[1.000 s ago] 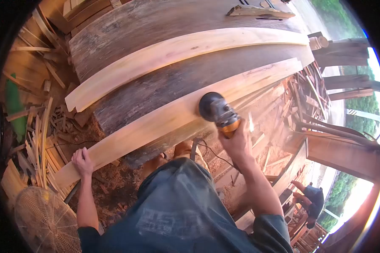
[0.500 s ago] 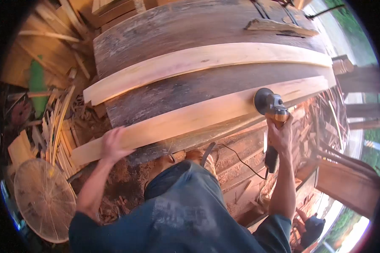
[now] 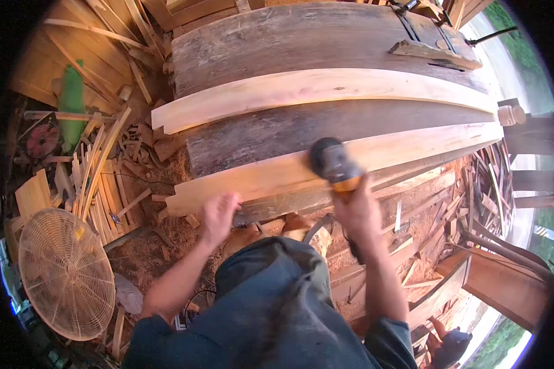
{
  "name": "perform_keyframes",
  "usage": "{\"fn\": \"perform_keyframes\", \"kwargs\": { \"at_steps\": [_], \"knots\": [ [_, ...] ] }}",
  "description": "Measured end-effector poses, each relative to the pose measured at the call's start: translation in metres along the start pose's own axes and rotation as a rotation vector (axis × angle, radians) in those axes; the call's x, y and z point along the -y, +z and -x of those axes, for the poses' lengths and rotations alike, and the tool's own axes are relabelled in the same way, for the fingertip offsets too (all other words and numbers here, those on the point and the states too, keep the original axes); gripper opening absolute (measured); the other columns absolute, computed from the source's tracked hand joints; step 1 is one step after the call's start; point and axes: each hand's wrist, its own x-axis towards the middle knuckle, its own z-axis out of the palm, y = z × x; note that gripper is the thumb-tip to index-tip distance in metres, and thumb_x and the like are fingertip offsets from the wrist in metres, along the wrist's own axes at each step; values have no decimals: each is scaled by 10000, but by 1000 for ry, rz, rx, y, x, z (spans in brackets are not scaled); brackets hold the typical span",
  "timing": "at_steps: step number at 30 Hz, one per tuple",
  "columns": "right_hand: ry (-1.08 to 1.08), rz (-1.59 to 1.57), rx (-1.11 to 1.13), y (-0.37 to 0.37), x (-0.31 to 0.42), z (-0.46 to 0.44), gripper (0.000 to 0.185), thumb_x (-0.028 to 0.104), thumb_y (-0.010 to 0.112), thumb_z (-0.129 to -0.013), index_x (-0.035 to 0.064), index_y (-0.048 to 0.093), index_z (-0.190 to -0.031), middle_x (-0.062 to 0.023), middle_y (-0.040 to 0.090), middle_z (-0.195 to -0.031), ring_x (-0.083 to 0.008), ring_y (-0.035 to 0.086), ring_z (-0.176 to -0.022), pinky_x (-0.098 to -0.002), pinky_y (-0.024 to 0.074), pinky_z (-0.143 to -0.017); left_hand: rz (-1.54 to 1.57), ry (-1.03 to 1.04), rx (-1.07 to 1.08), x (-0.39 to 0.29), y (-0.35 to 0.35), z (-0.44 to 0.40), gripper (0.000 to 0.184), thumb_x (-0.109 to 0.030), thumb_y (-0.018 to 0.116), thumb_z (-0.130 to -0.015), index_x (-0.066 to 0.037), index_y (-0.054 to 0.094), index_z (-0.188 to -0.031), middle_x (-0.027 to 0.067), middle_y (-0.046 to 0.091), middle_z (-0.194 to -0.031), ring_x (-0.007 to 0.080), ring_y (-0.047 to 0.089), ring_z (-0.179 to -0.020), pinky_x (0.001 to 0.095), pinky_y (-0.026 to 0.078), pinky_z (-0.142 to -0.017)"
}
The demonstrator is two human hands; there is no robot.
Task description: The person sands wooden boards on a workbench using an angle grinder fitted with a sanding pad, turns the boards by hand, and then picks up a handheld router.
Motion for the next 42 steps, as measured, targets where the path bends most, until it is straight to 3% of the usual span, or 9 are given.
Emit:
{"fn": "perform_keyframes", "kwargs": {
  "at_steps": [4, 7, 11, 14, 20, 24, 31, 38, 42],
  "knots": [
    [-226, 38, 193, 67, 71, 47, 792, 343, 729, -904, 30, 280, -1476, -335, 680, -1070, -526, 684, -956, -593, 563, -805, 518, -239, 227, -4, 51, 42, 537, -487, 536, -1068, -21, 599, -1329, 82, 660, -1231, 150, 639, -1093, 326, 523, -967],
    [-391, 34, 334, 103, 105, 65, 793, 341, 718, -903, 3, 298, -1485, -336, 653, -1125, -536, 667, -988, -594, 548, -843, 753, -441, -194, -25, 40, 52, 567, -499, 590, -1039, -19, 618, -1340, 91, 682, -1220, 182, 637, -1116, 342, 525, -960],
    [-533, -276, 407, 93, 74, 53, 829, 370, 698, -951, -4, 277, -1559, -349, 613, -1252, -503, 649, -1115, -529, 551, -920, 891, -458, -104, -28, 38, 51, 486, -500, 605, -1027, -132, 604, -1345, 28, 664, -1239, 170, 642, -1112, 378, 521, -948],
    [-251, -499, 353, 64, 42, 38, 754, 330, 656, -988, 39, 284, -1575, -320, 684, -1164, -467, 694, -1076, -475, 567, -897, 880, -404, -53, -42, 93, 17, 484, -365, 784, -929, -39, 633, -1254, 71, 704, -1084, 153, 706, -874, 290, 591, -707],
    [-206, -504, 64, 12, -43, -17, 549, 243, 622, -1006, 19, 389, -1449, -213, 730, -926, -271, 761, -840, -380, 585, -681, 692, -244, 191, -75, 197, -43, 505, -454, 790, -909, -8, 665, -1110, 43, 677, -956, 126, 683, -802, 288, 587, -664],
    [-221, -447, 112, 21, -1, 2, 593, 225, 645, -985, 16, 383, -1475, -206, 731, -965, -261, 754, -857, -375, 584, -720, 793, -339, 104, -64, 166, -29, 492, -447, 829, -874, 15, 717, -1000, 30, 691, -865, 82, 649, -769, 249, 514, -629],
    [-280, -306, 322, 97, 90, 46, 739, 382, 701, -950, 118, 338, -1537, -269, 733, -976, -494, 713, -914, -547, 579, -783, 860, -415, -67, -26, 33, 16, 453, -429, 692, -981, -54, 653, -1231, 56, 703, -1051, 141, 707, -865, 310, 607, -725],
    [-390, -300, 382, 131, 133, 71, 730, 325, 703, -960, 20, 337, -1512, -242, 744, -972, -414, 746, -889, -488, 594, -765, 825, -446, -69, 18, -26, 38, 496, -485, 601, -1014, -105, 604, -1333, 81, 708, -1129, 182, 713, -1004, 339, 610, -788],
    [-280, -458, 359, 115, 96, 61, 684, 228, 714, -954, 11, 351, -1492, -224, 753, -957, -343, 772, -890, -420, 604, -757, 809, -249, -116, -16, 22, 24, 419, -398, 775, -932, -11, 704, -1074, 0, 665, -880, 73, 619, -798, 232, 500, -663]
  ]
}}
